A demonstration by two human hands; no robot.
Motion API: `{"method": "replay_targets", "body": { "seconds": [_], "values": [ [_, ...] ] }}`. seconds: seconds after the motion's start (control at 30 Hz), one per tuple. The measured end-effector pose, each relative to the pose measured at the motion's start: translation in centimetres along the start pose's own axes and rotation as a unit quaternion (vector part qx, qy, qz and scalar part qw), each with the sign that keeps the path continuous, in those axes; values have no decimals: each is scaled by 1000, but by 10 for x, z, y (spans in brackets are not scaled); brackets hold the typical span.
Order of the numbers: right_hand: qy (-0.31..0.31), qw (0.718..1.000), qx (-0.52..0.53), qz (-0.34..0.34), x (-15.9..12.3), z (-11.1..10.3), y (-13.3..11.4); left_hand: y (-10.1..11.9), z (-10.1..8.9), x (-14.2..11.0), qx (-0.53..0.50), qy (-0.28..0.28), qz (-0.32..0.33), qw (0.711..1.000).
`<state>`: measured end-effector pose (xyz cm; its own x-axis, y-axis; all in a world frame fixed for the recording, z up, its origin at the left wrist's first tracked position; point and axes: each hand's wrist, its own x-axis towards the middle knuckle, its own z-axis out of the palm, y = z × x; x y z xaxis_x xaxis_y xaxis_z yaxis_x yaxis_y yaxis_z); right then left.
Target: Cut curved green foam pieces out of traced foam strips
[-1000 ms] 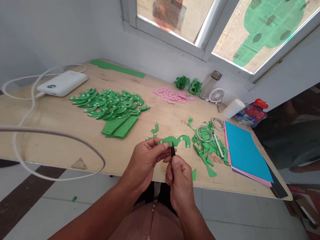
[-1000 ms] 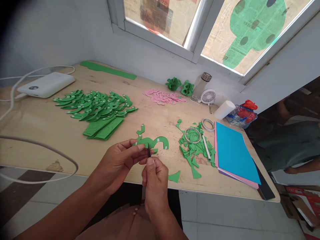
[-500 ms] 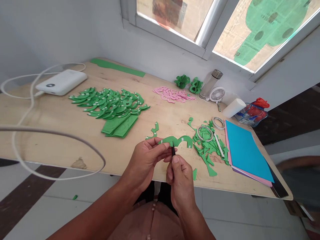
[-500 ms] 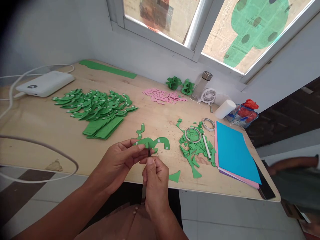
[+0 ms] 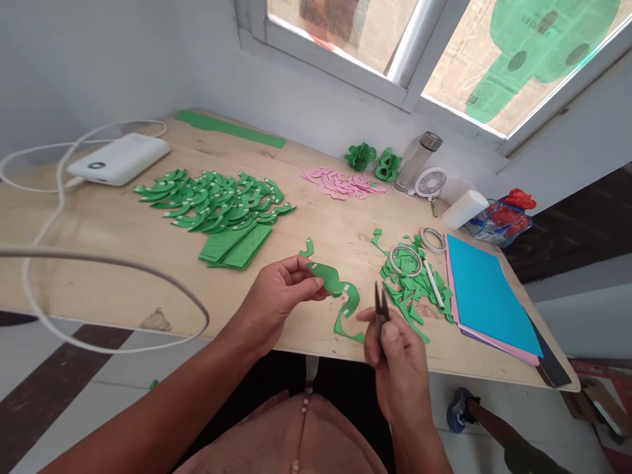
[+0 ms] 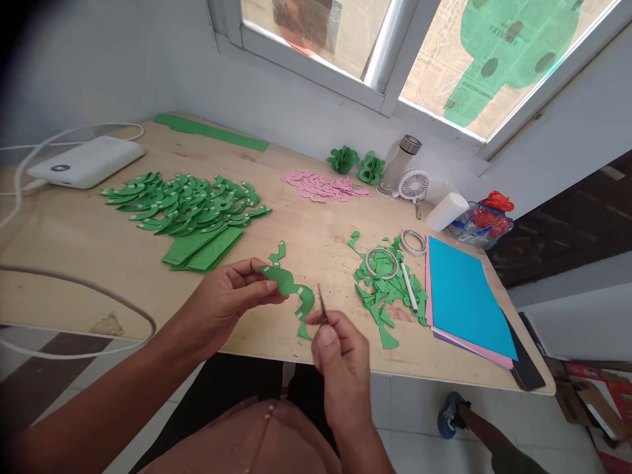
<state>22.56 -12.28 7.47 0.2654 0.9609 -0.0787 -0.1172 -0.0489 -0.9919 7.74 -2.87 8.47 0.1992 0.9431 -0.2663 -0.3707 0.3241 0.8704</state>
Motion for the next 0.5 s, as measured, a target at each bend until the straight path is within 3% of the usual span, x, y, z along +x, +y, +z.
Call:
{"method": "replay_targets", "body": {
  "seconds": [0.1, 0.23, 0.5],
  "values": [
    [52, 995, -76, -25, 17, -5, -10, 1, -1, 0, 44, -25, 16, 999],
    [26, 990, -141, -12, 34, 2, -11, 1, 0, -1, 95, -54, 19, 994],
    [48, 998, -47, 16, 41, 18, 12, -8, 2, -3, 123, -69, 13, 990]
  ]
}}
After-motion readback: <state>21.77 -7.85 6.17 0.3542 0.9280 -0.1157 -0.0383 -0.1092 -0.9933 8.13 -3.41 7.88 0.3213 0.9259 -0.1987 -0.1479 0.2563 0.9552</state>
